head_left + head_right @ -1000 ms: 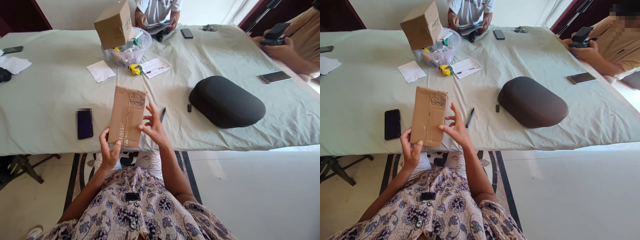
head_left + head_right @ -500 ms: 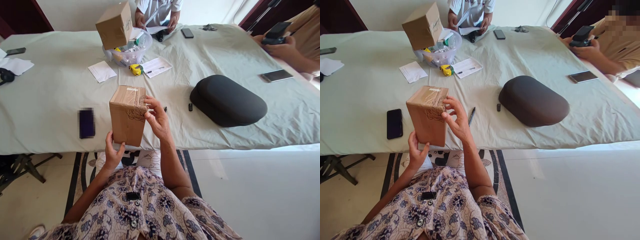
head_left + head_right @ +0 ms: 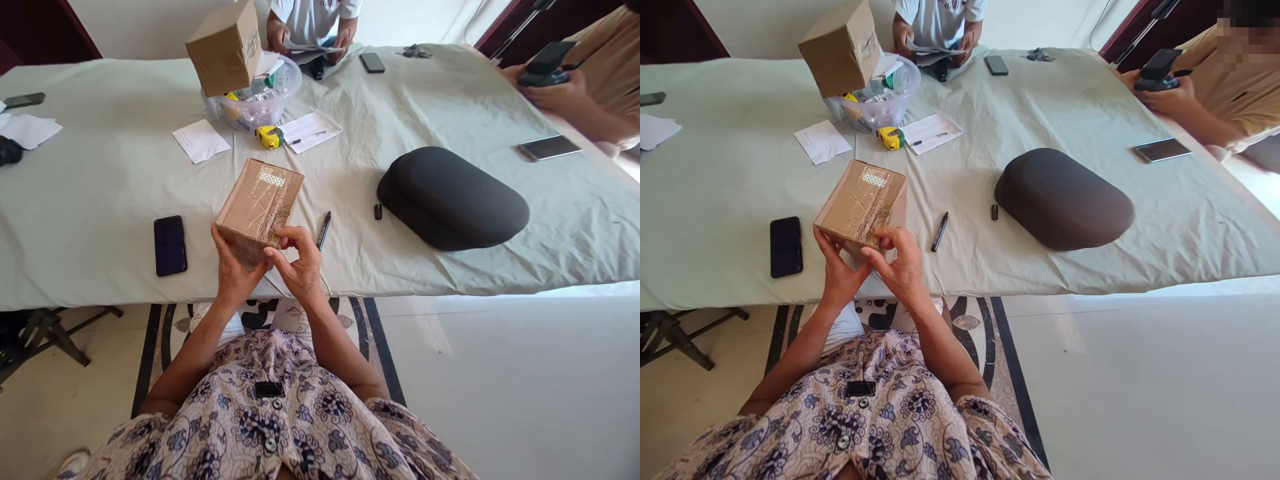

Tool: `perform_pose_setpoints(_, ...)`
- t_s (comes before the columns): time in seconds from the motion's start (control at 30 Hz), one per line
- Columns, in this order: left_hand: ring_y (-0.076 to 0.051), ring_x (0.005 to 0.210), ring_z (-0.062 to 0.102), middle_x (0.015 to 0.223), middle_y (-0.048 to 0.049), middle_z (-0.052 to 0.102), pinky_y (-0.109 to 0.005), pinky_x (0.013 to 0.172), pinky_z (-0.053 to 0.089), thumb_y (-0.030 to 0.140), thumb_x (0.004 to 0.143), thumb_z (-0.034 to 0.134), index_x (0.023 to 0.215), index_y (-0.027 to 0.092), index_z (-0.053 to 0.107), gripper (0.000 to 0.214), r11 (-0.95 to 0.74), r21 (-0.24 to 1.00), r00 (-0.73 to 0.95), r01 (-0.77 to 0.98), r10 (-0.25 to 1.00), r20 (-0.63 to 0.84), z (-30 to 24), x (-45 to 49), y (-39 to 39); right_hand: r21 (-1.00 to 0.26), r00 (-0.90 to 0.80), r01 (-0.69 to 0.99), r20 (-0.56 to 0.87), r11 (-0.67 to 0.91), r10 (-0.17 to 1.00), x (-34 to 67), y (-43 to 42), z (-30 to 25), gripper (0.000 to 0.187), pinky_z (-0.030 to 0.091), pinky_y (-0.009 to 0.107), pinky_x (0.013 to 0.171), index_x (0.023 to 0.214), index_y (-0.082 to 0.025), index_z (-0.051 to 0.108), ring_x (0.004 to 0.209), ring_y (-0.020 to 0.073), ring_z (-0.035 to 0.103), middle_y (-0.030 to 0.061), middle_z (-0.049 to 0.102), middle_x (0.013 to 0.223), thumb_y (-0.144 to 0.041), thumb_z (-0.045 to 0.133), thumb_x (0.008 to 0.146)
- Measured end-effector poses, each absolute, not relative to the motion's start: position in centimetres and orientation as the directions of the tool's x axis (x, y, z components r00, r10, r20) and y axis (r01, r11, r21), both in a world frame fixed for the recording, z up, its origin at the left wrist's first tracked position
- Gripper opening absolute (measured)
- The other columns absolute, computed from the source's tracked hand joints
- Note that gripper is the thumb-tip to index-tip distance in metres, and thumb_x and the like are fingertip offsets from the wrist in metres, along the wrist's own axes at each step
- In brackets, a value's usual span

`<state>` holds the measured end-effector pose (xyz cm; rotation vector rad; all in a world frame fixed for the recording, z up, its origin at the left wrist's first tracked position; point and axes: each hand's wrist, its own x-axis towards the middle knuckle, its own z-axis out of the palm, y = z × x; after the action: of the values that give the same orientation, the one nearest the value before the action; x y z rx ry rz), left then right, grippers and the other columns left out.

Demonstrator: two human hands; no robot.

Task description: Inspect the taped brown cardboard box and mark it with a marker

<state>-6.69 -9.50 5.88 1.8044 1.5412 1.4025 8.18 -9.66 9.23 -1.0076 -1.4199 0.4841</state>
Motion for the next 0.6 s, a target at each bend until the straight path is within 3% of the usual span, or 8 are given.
perform_pose_setpoints(0.1, -0.039, 0.157, 0.029, 0.166, -0.0307, 0.021, -0.057, 0.122, 0.037, 0.065, 0.075, 0.078, 0.163, 0.016, -0.006, 0.131, -0.392, 0.71, -0.071, 0.584, 0.847, 0.526, 7.5, -6.1, -9.5, -0.814, 0.127, 0.249, 0.564, 0.524, 0.816, 8.1, -9.7, 9.7, 0.026, 0.05, 0.029, 0.074, 0.106, -0.026, 0.063, 0.076, 0.0125, 0.057, -0.0025, 0.06, 0.084, -0.041, 0.074, 0.088)
perform_pose_setpoints(0.17, -0.042, 0.159, 0.023, 0.166, -0.0314, 0.018, -0.061, 0.123, 0.033, 0.067, 0.072, 0.079, 0.162, 0.015, 0.007, 0.126, -0.425, 0.617, -0.037, 0.663, 0.804, 0.593, 8.5, -5.9, -9.4, -0.832, 0.104, 0.231, 0.537, 0.505, 0.837, 8.1, -9.7, 10.1, 0.026, 0.05, 0.03, 0.073, 0.103, -0.025, 0.063, 0.076, 0.0126, 0.057, -0.0022, 0.06, 0.084, -0.045, 0.073, 0.088)
perform_pose_setpoints(0.23, -0.044, 0.159, 0.02, 0.166, -0.0308, 0.016, -0.062, 0.122, 0.032, 0.066, 0.075, 0.076, 0.157, 0.015, 0.026, 0.108, -0.427, 0.551, -0.013, 0.717, 0.782, 0.623, 9.3, -5.7, -9.3, -0.853, 0.092, 0.217, 0.502, 0.475, 0.86, 8.2, -9.6, 10.6, 0.027, 0.05, 0.029, 0.072, 0.098, -0.024, 0.063, 0.075, 0.0122, 0.057, -0.0025, 0.06, 0.082, -0.047, 0.073, 0.088)
perform_pose_setpoints(0.33, -0.043, 0.157, 0.025, 0.163, -0.0294, 0.019, -0.059, 0.12, 0.036, 0.06, 0.082, 0.073, 0.144, 0.014, 0.045, 0.082, -0.405, 0.549, -0.034, 0.731, 0.782, 0.623, 10.1, -5.3, -9.2, -0.88, 0.076, 0.175, 0.46, 0.442, 0.885, 8.4, -9.4, 11.2, 0.027, 0.049, 0.027, 0.068, 0.094, -0.024, 0.063, 0.071, 0.0107, 0.055, -0.0041, 0.058, 0.078, -0.047, 0.074, 0.086)
perform_pose_setpoints(0.6, -0.041, 0.151, 0.035, 0.157, -0.0259, 0.031, -0.059, 0.121, 0.035, 0.054, 0.074, 0.083, 0.138, 0.016, 0.049, 0.082, -0.433, 0.577, -0.081, 0.693, 0.748, 0.658, 9.5, -5.8, -10.2, -0.923, 0.065, 0.185, 0.354, 0.338, 0.933, 9.6, -8.3, 12.3, 0.06, 0.052, 0.031, 0.064, 0.136, -0.03, 0.054, 0.061, 0.0127, 0.056, -0.0076, 0.056, 0.067, -0.056, 0.072, 0.085)
